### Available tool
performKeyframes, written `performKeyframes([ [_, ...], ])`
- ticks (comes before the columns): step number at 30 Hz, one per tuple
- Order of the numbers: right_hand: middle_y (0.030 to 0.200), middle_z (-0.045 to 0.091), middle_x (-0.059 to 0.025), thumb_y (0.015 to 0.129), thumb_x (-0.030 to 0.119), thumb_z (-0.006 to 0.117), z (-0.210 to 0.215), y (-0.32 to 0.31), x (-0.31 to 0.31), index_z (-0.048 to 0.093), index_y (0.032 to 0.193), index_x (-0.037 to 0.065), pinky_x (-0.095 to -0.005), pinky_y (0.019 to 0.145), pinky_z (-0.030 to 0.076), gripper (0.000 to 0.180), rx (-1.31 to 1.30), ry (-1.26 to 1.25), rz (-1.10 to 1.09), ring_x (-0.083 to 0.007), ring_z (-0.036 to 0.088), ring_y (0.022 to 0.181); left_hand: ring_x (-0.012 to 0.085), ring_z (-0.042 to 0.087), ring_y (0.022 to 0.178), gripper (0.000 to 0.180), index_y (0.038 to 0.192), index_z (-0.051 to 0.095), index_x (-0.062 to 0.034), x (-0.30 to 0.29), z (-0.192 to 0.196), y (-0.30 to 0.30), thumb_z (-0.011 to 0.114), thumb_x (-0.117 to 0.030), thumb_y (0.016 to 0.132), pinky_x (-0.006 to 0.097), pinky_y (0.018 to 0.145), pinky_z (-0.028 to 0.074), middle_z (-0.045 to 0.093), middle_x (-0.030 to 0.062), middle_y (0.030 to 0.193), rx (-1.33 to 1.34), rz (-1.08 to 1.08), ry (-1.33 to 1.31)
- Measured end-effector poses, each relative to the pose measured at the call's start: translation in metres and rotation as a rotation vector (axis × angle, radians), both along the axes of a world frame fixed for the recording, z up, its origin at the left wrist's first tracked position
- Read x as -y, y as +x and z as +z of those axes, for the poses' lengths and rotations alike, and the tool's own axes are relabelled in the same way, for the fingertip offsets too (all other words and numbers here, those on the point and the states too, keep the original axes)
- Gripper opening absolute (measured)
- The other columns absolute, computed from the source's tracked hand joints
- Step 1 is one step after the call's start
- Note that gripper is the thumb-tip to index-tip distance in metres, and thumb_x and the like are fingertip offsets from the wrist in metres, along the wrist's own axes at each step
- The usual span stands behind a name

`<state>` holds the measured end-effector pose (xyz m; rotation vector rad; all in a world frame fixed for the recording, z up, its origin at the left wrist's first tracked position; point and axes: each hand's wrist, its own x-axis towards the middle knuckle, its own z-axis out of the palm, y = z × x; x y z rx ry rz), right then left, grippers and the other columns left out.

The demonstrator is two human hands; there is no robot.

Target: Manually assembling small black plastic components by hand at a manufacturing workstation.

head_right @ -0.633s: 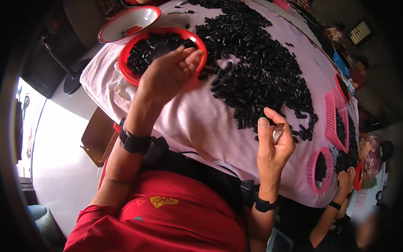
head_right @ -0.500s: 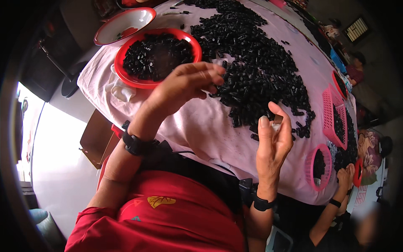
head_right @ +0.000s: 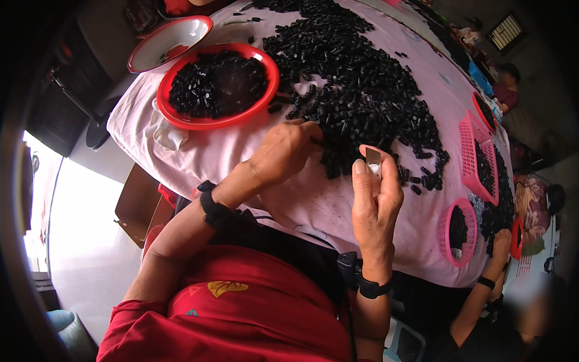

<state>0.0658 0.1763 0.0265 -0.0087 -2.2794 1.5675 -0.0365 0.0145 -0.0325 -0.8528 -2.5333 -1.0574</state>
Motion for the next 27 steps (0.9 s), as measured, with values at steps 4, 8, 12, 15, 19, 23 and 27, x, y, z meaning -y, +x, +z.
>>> performKeyframes([
  [4, 0.086, 0.062, -0.0045, 0.095, 0.02, 0.058, 0.001, 0.0, 0.003, 0.059, 0.103, -0.002, -0.0241, 0.067, 0.046, 0.024, -0.003, 0.087, 0.048, -0.0078, 0.054, 0.074, 0.0062, 0.057, 0.073, 0.024, 0.112, 0.064, -0.0024, 0.014, 0.027, 0.01, 0.056, -0.019, 0.097, 0.022, 0.063, 0.047, 0.061, -0.0023, 0.081, 0.922, -0.361, 0.699],
  [8, 0.069, 0.058, -0.0013, 0.09, 0.028, 0.067, 0.002, 0.002, 0.006, 0.06, 0.092, 0.001, -0.0243, 0.051, 0.04, 0.028, -0.018, 0.182, 0.093, -0.0052, 0.05, 0.059, 0.0053, 0.057, 0.073, 0.034, 0.12, 0.057, -0.0025, 0.023, 0.039, 0.021, 0.059, -0.025, 0.095, 0.019, 0.062, 0.047, 0.059, -0.0023, 0.085, 1.345, -0.645, 1.099],
  [12, 0.059, 0.054, 0.0006, 0.085, 0.032, 0.073, -0.002, 0.003, 0.005, 0.059, 0.087, 0.002, -0.0243, 0.046, 0.037, 0.033, -0.136, 0.269, 0.075, -0.0044, 0.047, 0.051, 0.0067, 0.059, 0.078, 0.032, 0.12, 0.057, -0.0028, 0.018, 0.038, 0.027, 0.058, -0.024, 0.096, 0.021, 0.064, 0.047, 0.061, -0.0001, 0.091, 1.415, -0.77, 1.134],
  [15, 0.06, 0.057, -0.0019, 0.083, 0.033, 0.075, -0.001, 0.004, 0.001, 0.059, 0.087, 0.002, -0.0247, 0.046, 0.039, 0.035, -0.116, 0.335, 0.082, -0.0066, 0.049, 0.05, 0.0077, 0.059, 0.081, 0.032, 0.12, 0.058, -0.0029, 0.013, 0.037, 0.031, 0.057, -0.024, 0.096, 0.021, 0.065, 0.047, 0.062, 0.0009, 0.094, 1.425, -0.765, 1.082],
  [19, 0.068, 0.066, -0.0068, 0.079, 0.037, 0.077, 0.007, 0.004, 0.005, 0.059, 0.085, 0.003, -0.0299, 0.052, 0.048, 0.039, -0.129, 0.432, 0.093, -0.0172, 0.064, 0.058, 0.0076, 0.058, 0.083, 0.031, 0.12, 0.059, -0.0035, 0.012, 0.035, 0.033, 0.057, -0.023, 0.096, 0.022, 0.067, 0.047, 0.062, 0.0021, 0.099, 1.401, -0.839, 1.082],
  [23, 0.071, 0.067, -0.0073, 0.078, 0.038, 0.078, 0.007, 0.005, 0.005, 0.059, 0.084, 0.004, -0.0319, 0.054, 0.049, 0.039, -0.135, 0.452, 0.072, -0.0208, 0.067, 0.062, 0.0075, 0.059, 0.082, 0.031, 0.12, 0.059, -0.0032, 0.011, 0.036, 0.034, 0.057, -0.024, 0.096, 0.022, 0.066, 0.048, 0.063, 0.0024, 0.098, 1.393, -0.831, 1.067],
  [27, 0.071, 0.067, -0.0069, 0.08, 0.027, 0.078, 0.003, 0.006, 0.005, 0.06, 0.09, 0.003, -0.028, 0.052, 0.048, 0.031, -0.184, 0.399, 0.029, -0.015, 0.065, 0.062, 0.0081, 0.059, 0.079, 0.028, 0.116, 0.059, -0.0032, 0.01, 0.036, 0.035, 0.058, -0.022, 0.096, 0.022, 0.064, 0.048, 0.063, 0.0024, 0.096, 1.353, -0.745, 1.066],
])
